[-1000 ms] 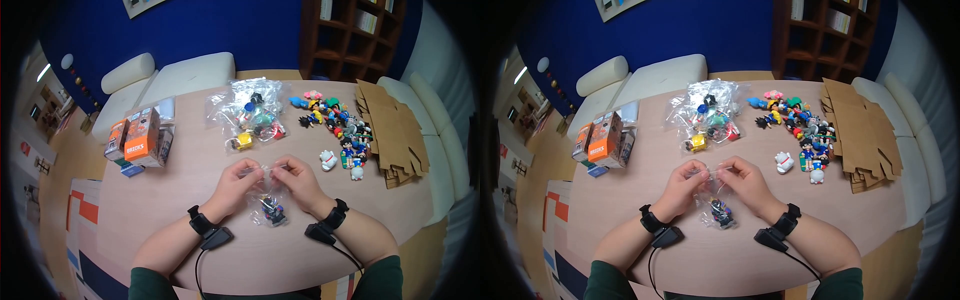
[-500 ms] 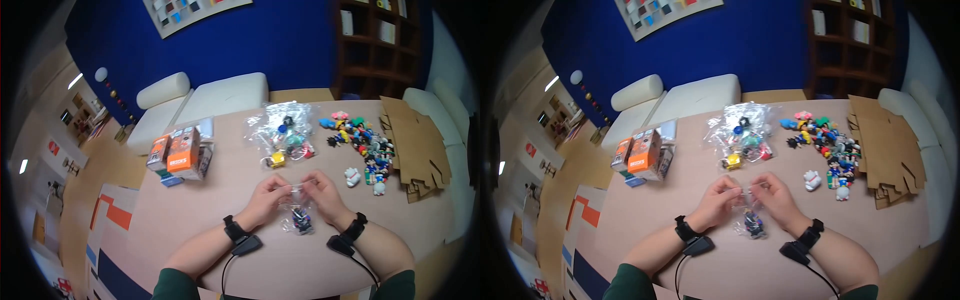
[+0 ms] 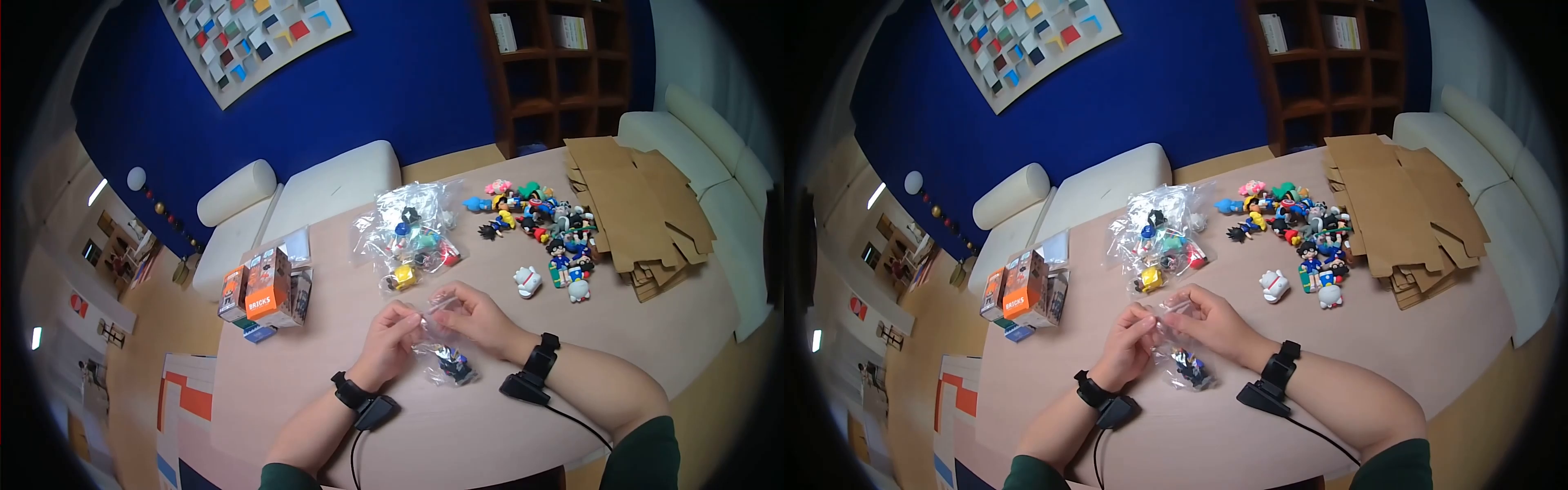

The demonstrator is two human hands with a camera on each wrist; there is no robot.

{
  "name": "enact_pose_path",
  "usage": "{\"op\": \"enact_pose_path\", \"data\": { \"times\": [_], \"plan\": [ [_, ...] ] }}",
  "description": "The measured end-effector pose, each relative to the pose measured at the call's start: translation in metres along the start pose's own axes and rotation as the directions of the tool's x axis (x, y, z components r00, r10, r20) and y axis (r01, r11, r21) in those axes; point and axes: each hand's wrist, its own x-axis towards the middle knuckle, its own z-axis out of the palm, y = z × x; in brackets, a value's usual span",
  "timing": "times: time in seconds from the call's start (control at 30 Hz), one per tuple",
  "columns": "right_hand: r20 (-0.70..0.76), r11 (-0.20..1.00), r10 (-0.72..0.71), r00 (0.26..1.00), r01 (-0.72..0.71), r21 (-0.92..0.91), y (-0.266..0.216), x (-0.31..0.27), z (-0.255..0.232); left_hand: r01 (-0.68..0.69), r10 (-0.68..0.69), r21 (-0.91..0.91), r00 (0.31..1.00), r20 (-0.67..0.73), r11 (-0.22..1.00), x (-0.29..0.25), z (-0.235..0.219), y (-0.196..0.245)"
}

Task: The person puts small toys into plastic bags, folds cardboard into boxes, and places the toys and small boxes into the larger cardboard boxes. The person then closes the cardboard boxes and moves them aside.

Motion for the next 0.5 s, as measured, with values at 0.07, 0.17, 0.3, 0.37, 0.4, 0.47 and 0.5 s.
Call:
{"op": "enact_pose_path", "data": {
  "times": [0.07, 0.17, 0.3, 0.37, 0.4, 0.47, 0.5],
  "plan": [
    [-0.013, 0.999, -0.001, 1.000, 0.002, 0.036, 0.006, 0.002, -0.005, 0.023, -0.023, -0.035, 1.000, -0.004, 0.999, 0.001, 0.002, 0.002],
    [-0.026, 1.000, -0.028, 0.999, 0.027, -0.012, 0.011, 0.003, -0.010, 0.101, -0.102, 0.034, 0.995, 0.012, 0.994, -0.004, 0.021, 0.012],
    [-0.131, 0.981, -0.052, 0.990, 0.075, 0.181, 0.003, 0.001, -0.007, 0.036, -0.056, 0.563, 0.998, 0.018, 0.826, -0.014, 0.054, 0.009],
    [-0.140, 0.975, -0.047, 0.989, 0.076, 0.208, 0.005, 0.003, -0.006, 0.070, -0.048, 0.590, 0.997, -0.052, 0.804, -0.021, 0.054, 0.002],
    [-0.126, 0.962, -0.074, 0.989, 0.104, 0.253, 0.008, 0.004, -0.004, 0.071, -0.053, 0.587, 0.997, -0.049, 0.806, -0.022, 0.051, 0.002],
    [-0.129, 0.947, -0.099, 0.987, 0.133, 0.293, 0.007, 0.003, -0.005, 0.001, 0.067, 0.385, 0.984, -0.163, 0.923, -0.024, 0.044, 0.007],
    [-0.108, 0.956, -0.028, 0.994, 0.059, 0.286, 0.004, 0.002, -0.007, -0.034, 0.116, 0.336, 0.967, -0.227, 0.941, -0.024, 0.040, 0.014]
  ]
}}
